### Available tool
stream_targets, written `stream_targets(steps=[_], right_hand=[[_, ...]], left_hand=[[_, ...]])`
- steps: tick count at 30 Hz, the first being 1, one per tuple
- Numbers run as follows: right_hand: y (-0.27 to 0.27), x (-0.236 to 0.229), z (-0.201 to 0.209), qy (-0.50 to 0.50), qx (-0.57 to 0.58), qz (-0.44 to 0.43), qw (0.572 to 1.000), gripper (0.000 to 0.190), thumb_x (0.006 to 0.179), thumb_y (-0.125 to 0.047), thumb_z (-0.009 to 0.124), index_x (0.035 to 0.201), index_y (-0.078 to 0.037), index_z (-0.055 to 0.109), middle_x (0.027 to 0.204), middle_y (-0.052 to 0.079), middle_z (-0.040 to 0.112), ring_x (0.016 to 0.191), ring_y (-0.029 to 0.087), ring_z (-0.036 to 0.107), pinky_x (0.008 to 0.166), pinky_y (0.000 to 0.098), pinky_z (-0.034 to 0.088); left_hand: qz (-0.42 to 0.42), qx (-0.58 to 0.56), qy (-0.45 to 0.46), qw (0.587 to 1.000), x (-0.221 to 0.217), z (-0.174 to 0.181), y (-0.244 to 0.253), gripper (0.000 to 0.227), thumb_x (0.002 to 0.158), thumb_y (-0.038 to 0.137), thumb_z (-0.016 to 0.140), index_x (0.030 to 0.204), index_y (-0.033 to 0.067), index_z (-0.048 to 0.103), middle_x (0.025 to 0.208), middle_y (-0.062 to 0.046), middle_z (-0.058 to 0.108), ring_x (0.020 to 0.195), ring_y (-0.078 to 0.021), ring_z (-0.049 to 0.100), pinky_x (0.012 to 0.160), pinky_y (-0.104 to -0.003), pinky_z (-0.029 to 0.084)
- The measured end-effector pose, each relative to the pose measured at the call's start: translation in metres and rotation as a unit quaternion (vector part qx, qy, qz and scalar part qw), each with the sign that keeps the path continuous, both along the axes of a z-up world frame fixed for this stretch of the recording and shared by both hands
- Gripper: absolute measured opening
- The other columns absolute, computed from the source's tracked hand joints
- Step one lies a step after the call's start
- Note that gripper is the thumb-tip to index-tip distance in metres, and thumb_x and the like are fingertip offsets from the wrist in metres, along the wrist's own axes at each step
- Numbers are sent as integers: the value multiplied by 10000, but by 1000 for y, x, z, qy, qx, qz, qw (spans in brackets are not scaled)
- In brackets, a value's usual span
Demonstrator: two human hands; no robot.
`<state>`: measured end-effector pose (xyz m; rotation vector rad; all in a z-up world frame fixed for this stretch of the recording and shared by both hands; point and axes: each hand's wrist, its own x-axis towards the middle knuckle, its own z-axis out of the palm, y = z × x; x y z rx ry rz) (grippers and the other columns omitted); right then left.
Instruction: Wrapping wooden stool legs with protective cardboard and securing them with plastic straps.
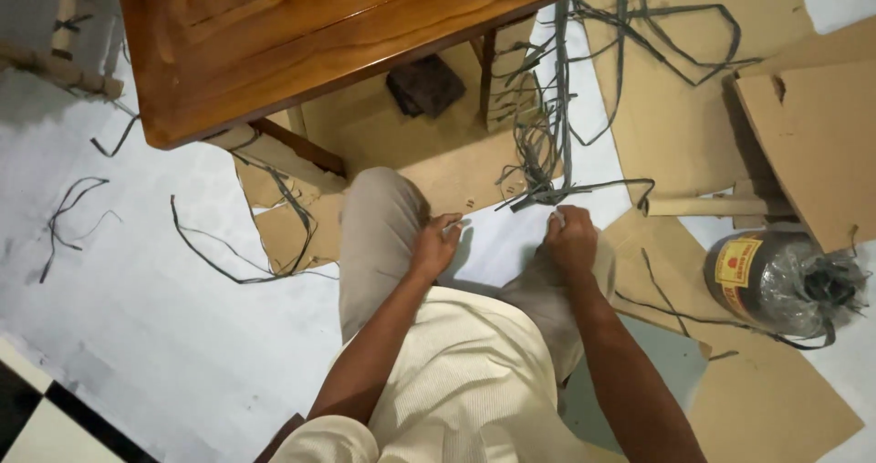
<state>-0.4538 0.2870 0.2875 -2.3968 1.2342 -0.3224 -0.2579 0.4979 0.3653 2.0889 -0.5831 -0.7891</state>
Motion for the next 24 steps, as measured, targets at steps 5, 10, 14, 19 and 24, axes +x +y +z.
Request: stream_targets(steps=[5,10,14,19,24], right_hand=[[-10,39,49,-142,-73,75,984,126,943,-183,721,1046,-130,671,1150,63,600,1095,297,670,885,412,542],[-18,49,-27,-178,-100,145,968,257,930,-67,637,1165,12,703,1320,307,604,1255,431,607,1071,444,490],[-33,26,-49,-146,118,150,971,373,927,40,543,1288,43,636,1266,310,638,1239,488,596,1062,547,487],[-26,4,2,-204,284,-306,885,140,1002,-268,679,1087,-172,734,883,64,722,863,228,687,710,381,524],[-35,-8,-31,-325,275,-419,802,157,938,-203,754,1036,-92,701,793,52,673,750,151,644,601,269,485]], left_hand=[[12,129,42,991,1,-34,14,296,968,336,640,1220,231,753,1225,-74,745,1204,-308,670,1064,-463,505],[-20,170,39,984,1,-66,19,292,964,390,626,1197,272,756,1192,-34,759,1189,-281,679,1043,-435,528],[-15,143,67,987,6,-84,24,321,937,296,609,1204,200,759,1176,-125,758,1157,-363,687,1017,-491,547],[-7,154,77,985,15,-107,51,301,950,305,595,1174,207,770,1128,-129,773,1123,-371,698,990,-491,558],[52,133,80,986,24,-105,46,275,943,300,598,1144,274,784,1132,-107,770,1136,-366,683,1000,-496,549]])
